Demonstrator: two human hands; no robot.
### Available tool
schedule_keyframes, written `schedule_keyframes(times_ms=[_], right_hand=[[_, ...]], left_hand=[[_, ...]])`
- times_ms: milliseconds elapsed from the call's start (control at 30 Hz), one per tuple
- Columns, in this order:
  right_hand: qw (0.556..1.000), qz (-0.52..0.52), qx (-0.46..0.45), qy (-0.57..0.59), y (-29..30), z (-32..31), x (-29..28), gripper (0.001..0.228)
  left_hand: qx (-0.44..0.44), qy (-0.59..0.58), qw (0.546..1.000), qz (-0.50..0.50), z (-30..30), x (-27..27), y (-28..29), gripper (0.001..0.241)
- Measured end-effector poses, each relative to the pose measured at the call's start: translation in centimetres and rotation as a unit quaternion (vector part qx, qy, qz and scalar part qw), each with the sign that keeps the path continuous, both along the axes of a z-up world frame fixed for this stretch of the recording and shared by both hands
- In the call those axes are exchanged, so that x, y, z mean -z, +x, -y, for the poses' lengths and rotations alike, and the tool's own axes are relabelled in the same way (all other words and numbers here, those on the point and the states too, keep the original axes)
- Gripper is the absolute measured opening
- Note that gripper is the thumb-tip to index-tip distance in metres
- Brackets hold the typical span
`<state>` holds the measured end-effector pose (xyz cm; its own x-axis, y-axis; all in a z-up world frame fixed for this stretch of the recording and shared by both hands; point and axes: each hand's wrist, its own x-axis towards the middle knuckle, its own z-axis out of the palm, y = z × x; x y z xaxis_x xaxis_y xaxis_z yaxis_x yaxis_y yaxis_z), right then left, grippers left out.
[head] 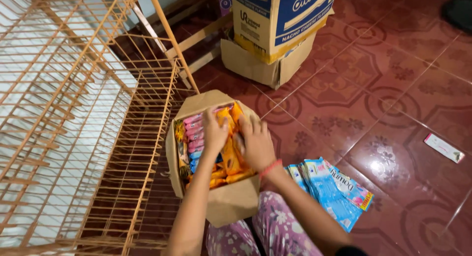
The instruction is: Organizing various detergent packets, noodle packs, and snack bags into boxes and onto a metal rack in a backroom area.
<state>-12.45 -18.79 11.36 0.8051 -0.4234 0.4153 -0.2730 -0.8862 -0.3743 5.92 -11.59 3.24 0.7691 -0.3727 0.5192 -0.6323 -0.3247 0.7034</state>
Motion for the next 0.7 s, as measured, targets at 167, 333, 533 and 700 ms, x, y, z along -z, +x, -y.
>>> schedule_keyframes(times_ms=[167, 333, 533, 700], right_hand=[[0.978, 0.141, -0.115, 0.098, 6.1, 3.4, 6.9, 0.057], [0.982, 0.108, -0.104, 0.119, 7.1, 3.6, 8.7, 0.056], [0.991, -0.015, -0.083, 0.1, 7.1, 3.4, 7.9, 0.071], [0.991, -0.067, -0.054, 0.101, 7.5, 3.2, 6.6, 0.073]], left_hand=[[0.052, 0.054, 0.997, 0.034, 0.7, 4.1, -1.6, 0.073], [0.06, 0.014, 0.997, 0.05, 0.9, 4.9, -1.3, 0.083], [0.079, -0.008, 0.996, 0.037, 1.0, 3.6, -1.7, 0.085], [0.035, 0.085, 0.996, 0.019, 1.1, 2.7, -2.2, 0.081]])
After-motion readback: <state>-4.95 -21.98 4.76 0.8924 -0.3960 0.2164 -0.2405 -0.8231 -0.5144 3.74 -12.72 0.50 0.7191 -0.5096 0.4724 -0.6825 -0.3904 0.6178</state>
